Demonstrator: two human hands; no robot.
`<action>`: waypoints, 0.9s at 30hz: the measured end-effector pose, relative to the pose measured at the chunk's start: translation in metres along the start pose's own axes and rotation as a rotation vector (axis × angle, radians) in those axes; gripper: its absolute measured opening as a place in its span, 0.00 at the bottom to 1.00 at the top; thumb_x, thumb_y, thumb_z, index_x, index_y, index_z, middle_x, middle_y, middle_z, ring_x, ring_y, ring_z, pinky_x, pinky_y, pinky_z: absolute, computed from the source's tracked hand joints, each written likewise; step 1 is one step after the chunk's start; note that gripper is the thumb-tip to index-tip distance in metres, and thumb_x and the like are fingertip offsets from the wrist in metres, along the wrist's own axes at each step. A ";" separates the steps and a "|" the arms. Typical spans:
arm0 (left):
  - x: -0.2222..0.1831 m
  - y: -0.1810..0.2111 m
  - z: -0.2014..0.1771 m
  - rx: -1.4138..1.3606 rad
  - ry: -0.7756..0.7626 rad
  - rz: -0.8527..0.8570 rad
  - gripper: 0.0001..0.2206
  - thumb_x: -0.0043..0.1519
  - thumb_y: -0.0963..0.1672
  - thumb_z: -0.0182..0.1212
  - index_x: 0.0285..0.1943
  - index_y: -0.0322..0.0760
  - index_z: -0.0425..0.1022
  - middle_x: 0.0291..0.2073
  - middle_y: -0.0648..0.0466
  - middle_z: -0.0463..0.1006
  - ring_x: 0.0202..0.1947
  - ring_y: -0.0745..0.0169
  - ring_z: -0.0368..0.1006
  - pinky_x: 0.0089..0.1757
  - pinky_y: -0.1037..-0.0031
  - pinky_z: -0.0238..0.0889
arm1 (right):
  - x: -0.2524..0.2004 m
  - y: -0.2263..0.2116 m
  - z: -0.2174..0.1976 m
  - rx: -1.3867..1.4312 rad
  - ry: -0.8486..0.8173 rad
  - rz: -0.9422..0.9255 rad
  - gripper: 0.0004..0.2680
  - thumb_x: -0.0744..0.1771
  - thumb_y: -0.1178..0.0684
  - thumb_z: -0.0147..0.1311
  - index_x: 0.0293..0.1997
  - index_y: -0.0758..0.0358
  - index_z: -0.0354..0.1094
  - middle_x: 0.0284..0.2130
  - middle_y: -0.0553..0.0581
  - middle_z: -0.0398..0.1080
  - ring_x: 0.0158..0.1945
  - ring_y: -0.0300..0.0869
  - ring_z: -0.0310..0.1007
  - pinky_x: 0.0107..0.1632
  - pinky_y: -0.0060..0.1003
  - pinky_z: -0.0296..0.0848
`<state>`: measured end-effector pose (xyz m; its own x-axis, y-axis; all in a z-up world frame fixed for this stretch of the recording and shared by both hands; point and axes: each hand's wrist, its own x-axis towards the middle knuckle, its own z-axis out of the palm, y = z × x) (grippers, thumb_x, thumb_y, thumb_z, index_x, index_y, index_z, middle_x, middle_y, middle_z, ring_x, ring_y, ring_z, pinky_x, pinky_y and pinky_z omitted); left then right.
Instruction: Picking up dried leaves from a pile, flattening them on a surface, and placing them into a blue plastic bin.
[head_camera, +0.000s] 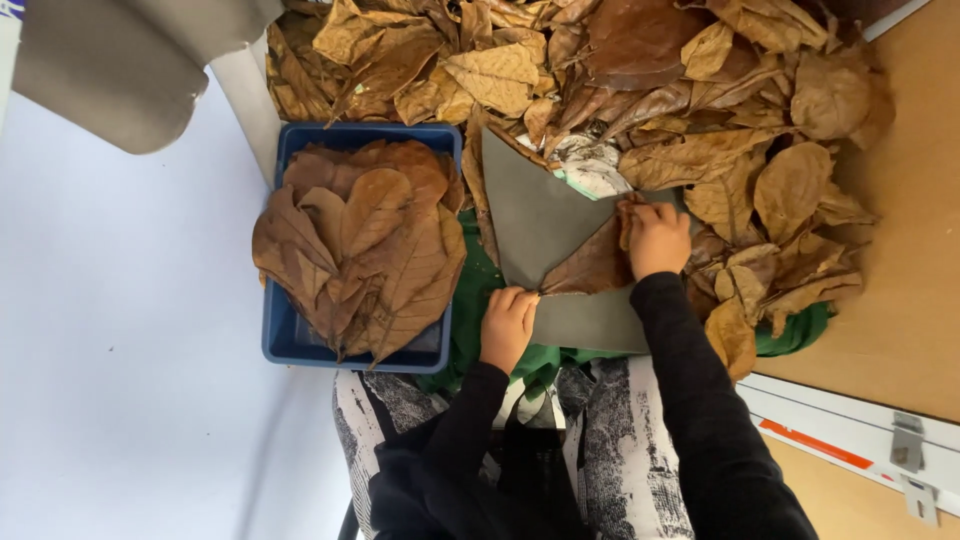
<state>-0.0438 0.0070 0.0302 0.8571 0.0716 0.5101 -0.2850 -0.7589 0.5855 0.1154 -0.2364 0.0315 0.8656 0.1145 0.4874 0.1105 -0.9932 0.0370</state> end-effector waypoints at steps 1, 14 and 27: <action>0.002 0.001 -0.003 0.002 0.001 0.001 0.02 0.65 0.43 0.61 0.41 0.45 0.79 0.37 0.60 0.74 0.39 0.58 0.74 0.42 0.71 0.74 | 0.002 0.002 0.003 0.002 0.001 0.000 0.04 0.66 0.50 0.65 0.43 0.43 0.79 0.40 0.45 0.70 0.42 0.43 0.73 0.33 0.33 0.80; 0.002 0.003 -0.004 0.002 0.036 0.039 0.03 0.66 0.42 0.62 0.40 0.39 0.79 0.34 0.56 0.73 0.37 0.55 0.74 0.40 0.69 0.75 | -0.038 -0.116 -0.114 0.317 -0.087 -0.165 0.03 0.63 0.51 0.60 0.36 0.41 0.78 0.40 0.43 0.71 0.44 0.46 0.72 0.38 0.39 0.76; 0.005 0.004 -0.004 0.013 0.031 0.041 0.03 0.66 0.43 0.61 0.42 0.43 0.79 0.36 0.60 0.74 0.37 0.60 0.74 0.41 0.72 0.74 | -0.002 -0.015 -0.004 0.081 0.021 0.046 0.05 0.66 0.51 0.63 0.43 0.43 0.80 0.40 0.45 0.70 0.43 0.46 0.72 0.39 0.34 0.78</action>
<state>-0.0424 0.0072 0.0375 0.8312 0.0604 0.5526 -0.3133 -0.7702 0.5555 0.1101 -0.2218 0.0337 0.8605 0.0675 0.5050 0.1107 -0.9923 -0.0559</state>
